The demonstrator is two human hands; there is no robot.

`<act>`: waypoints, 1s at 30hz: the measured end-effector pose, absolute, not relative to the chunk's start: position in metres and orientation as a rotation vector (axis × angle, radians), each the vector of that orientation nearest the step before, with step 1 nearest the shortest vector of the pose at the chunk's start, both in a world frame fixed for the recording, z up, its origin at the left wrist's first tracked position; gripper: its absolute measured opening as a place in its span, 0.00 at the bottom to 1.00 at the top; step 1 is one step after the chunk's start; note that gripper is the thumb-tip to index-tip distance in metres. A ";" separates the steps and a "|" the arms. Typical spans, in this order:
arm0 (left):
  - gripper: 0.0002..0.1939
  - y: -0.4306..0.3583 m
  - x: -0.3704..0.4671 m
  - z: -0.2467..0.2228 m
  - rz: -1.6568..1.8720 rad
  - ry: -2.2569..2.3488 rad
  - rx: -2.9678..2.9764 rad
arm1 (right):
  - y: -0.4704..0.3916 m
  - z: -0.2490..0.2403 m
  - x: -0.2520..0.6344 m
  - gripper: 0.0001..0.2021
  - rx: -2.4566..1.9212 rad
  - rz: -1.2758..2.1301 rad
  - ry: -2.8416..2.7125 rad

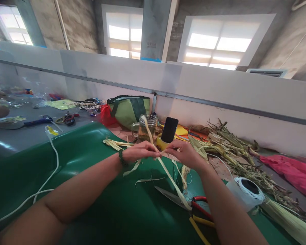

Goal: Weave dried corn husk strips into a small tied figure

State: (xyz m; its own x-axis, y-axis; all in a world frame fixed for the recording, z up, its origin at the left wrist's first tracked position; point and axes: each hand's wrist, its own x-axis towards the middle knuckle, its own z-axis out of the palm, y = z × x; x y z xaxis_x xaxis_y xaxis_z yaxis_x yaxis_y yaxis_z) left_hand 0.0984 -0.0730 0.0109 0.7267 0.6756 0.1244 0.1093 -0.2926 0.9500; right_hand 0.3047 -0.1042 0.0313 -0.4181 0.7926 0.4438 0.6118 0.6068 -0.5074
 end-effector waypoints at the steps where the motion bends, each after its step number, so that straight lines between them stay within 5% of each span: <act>1: 0.17 -0.074 0.097 0.013 0.573 0.611 1.812 | -0.103 0.031 0.306 0.13 -1.122 0.348 -2.155; 9: 0.14 -0.083 0.106 0.001 0.357 0.685 1.779 | -0.105 0.033 0.302 0.16 -1.321 -0.040 -2.086; 13: 0.15 -0.089 0.118 -0.013 0.431 0.826 1.808 | -0.129 0.039 0.282 0.22 -1.436 0.123 -2.206; 16: 0.15 -0.086 0.121 -0.013 0.558 0.838 1.751 | -0.144 0.042 0.267 0.13 -1.380 0.164 -2.219; 19: 0.15 -0.078 0.119 -0.006 0.711 0.913 1.705 | -0.152 0.046 0.260 0.17 -1.397 0.139 -2.112; 26: 0.16 -0.074 0.106 0.005 1.135 1.147 2.423 | -0.138 0.048 0.265 0.19 -1.399 1.356 -1.475; 30: 0.12 -0.073 0.099 0.005 1.238 1.164 2.794 | -0.129 0.045 0.269 0.26 -1.244 1.722 -1.286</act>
